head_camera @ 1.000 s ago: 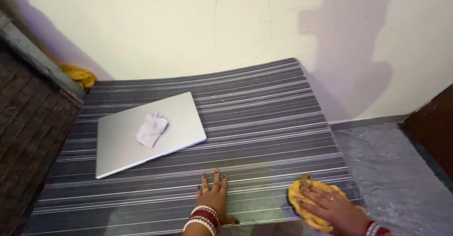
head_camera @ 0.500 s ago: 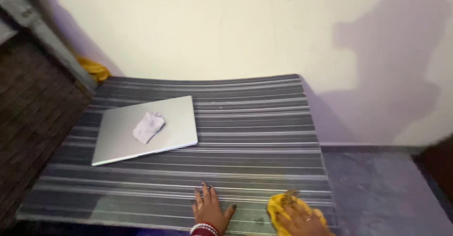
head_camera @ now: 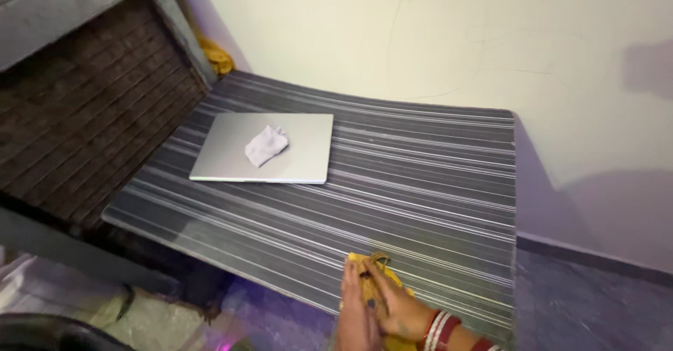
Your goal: The person wipes a striped table surface with a yellow cloth, moving a laptop aside to reach the area underneath. She then wipes the laptop lid with a white cloth and returns the laptop to its original position. Finally, she places the yellow cloth on a nearby shelf and picks up a red cloth.
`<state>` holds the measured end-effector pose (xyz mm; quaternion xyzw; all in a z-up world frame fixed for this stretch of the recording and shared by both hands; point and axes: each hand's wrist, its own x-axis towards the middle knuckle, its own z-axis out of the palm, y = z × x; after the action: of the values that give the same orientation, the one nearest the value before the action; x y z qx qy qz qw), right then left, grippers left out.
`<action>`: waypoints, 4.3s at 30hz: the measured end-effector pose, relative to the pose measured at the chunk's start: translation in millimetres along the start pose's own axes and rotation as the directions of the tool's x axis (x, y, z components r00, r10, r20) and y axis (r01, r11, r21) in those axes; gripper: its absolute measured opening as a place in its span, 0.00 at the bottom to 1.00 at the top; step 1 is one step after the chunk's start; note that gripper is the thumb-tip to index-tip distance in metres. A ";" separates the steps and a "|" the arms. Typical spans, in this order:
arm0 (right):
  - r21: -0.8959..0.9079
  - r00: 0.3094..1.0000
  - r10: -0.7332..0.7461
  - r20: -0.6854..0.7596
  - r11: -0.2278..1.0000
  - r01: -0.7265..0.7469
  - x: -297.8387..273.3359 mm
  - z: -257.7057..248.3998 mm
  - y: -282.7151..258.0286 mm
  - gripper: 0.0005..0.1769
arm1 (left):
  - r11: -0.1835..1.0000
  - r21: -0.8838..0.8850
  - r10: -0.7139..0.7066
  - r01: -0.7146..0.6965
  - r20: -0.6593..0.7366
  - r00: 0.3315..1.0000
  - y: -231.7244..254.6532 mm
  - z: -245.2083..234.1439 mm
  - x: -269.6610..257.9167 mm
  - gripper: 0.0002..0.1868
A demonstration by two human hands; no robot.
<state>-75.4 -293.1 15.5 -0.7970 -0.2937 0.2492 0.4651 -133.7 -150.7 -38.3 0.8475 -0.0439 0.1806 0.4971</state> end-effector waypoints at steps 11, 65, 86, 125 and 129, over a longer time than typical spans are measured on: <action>-0.413 0.972 0.231 -0.050 0.881 -0.230 -10.0 -56.1 23.3 0.50 | 0.639 0.768 -0.374 0.031 0.275 0.886 23.2 -40.2 25.4 0.53; -0.848 0.715 0.687 0.126 0.449 -0.282 63.1 -42.9 -95.7 0.84 | 0.373 0.157 -0.724 0.915 -0.567 0.392 -156.6 -156.9 90.6 0.63; -0.836 0.822 0.494 0.284 0.548 -0.041 175.2 12.8 -104.8 0.78 | 0.582 0.221 -0.576 0.783 -0.568 0.588 -159.4 -186.9 81.2 0.60; -0.858 0.761 0.573 0.306 0.512 -0.041 323.7 65.6 -155.9 0.81 | 0.587 0.397 -0.460 0.706 -0.554 0.694 -351.6 -430.7 176.4 0.63; -0.852 0.747 0.592 0.303 0.520 -0.066 325.9 65.0 -155.6 0.80 | 0.617 0.407 -0.406 0.674 -0.569 0.715 -322.2 -420.2 175.7 0.61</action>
<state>73.4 35.1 84.4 -0.8478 -0.3294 0.4006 -0.1110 1.4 390.3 -58.1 0.8681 0.3872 0.2009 0.2368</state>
